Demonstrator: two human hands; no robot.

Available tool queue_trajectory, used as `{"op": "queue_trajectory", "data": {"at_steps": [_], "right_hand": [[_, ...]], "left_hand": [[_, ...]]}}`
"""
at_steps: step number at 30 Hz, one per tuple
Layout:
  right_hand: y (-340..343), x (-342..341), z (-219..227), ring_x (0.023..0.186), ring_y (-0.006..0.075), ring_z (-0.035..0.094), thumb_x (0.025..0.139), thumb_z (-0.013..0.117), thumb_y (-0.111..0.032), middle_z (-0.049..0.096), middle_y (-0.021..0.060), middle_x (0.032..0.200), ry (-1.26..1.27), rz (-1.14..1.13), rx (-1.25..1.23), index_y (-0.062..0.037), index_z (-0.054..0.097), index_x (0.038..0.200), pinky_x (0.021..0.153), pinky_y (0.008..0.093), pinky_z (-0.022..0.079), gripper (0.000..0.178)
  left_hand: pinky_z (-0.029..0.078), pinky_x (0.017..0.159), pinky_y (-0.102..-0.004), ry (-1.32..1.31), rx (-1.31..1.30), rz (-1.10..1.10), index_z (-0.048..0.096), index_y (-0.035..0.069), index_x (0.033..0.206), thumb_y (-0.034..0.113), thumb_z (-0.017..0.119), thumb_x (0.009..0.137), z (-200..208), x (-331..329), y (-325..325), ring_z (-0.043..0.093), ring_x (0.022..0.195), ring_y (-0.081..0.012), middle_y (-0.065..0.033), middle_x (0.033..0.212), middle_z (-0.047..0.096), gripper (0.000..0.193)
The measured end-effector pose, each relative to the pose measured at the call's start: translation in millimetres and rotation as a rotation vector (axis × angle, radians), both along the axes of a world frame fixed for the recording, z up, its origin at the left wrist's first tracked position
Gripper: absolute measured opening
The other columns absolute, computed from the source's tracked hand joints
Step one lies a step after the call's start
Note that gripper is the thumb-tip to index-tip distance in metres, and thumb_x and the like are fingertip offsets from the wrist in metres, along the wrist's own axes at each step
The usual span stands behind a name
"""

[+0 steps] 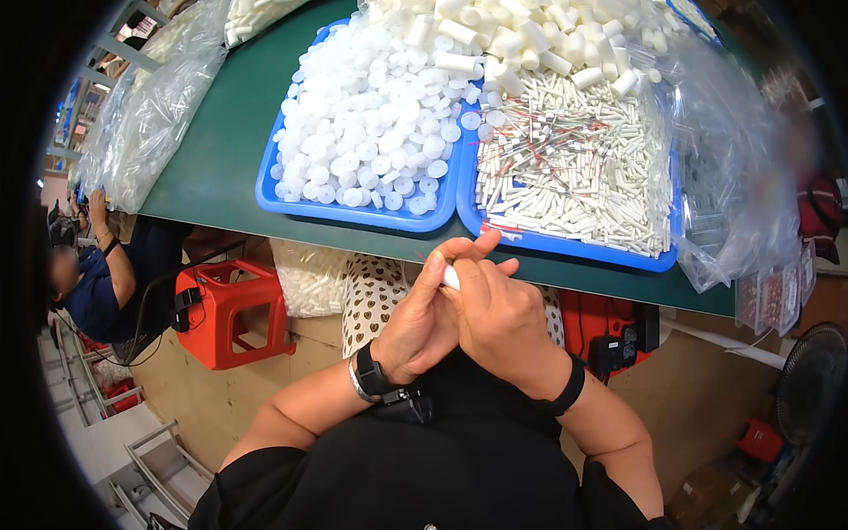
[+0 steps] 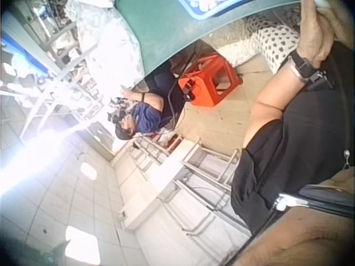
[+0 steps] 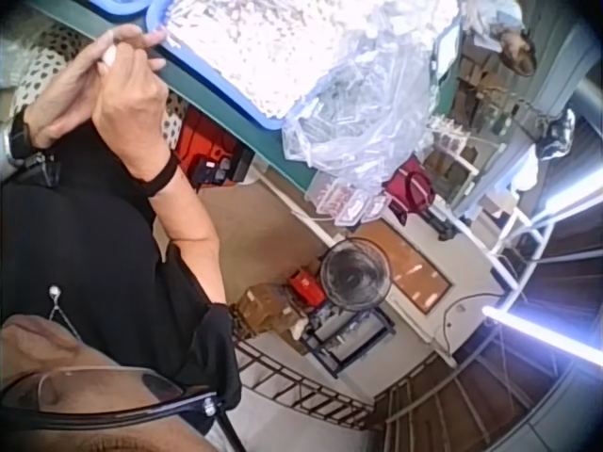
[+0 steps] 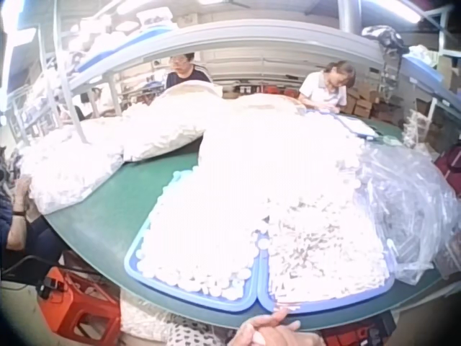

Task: The person repeatedly picks up small white cylindrical pieces and thin white sticks from blue trays on a green table. They insert the sticks into the cylindrical pieces by hand and place the assembled units into a separate tray. The process is continuous and repetitive throughout the clip.

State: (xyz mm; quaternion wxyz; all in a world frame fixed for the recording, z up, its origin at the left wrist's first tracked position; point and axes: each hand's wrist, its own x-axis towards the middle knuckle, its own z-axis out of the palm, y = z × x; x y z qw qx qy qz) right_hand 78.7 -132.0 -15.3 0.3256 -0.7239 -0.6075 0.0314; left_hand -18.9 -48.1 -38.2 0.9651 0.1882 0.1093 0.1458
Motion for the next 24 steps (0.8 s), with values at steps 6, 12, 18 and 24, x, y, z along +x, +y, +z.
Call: {"op": "queue_trajectory", "data": {"at_steps": [6,12,18,24], "right_hand": [[4,1,-6,0.069,0.0336,0.066,0.092,0.062,-0.012,0.065,0.0166,0.087,0.26,-0.03,0.049,0.0006,0.057,0.108,0.055,0.0404,0.051,0.021],[0,-3,-6,0.073,0.0341,0.066,0.098,0.054,-0.015,0.065,0.016,0.086,0.41,-0.042,-0.032,-0.0008,0.057,0.107,0.06,0.0394,0.05,0.017],[1,4,7,0.054,0.0032,0.035,0.106,0.042,-0.033,0.048,-0.0025,0.068,1.427,-0.057,-0.233,-0.0012,0.058,0.105,0.048,0.0211,0.031,0.036],[-1,15,4,0.052,0.0022,0.031,0.107,0.037,-0.038,0.047,-0.002,0.067,1.786,0.077,-0.347,0.0003,0.059,0.104,0.045,0.0181,0.024,0.044]], "left_hand": [[0.035,0.113,-0.0422,0.016,0.021,-0.044,0.028,0.011,0.149,0.051,0.024,0.104,0,-1,8,0.041,0.135,-0.0259,-0.0106,0.15,0.038,0.06],[0.036,0.111,-0.045,0.129,0.217,-0.05,0.024,0.013,0.152,0.056,0.022,0.102,0,-5,2,0.044,0.133,-0.0283,-0.0132,0.149,0.039,0.066],[0.041,0.106,-0.0424,0.172,0.266,-0.108,0.024,0.011,0.153,0.056,0.021,0.103,5,-10,15,0.048,0.129,-0.0246,-0.0142,0.149,0.04,0.068],[0.044,0.104,-0.0396,0.178,0.223,-0.13,0.029,0.007,0.15,0.052,0.021,0.105,6,-11,25,0.05,0.127,-0.0234,-0.0146,0.146,0.044,0.064]]}}
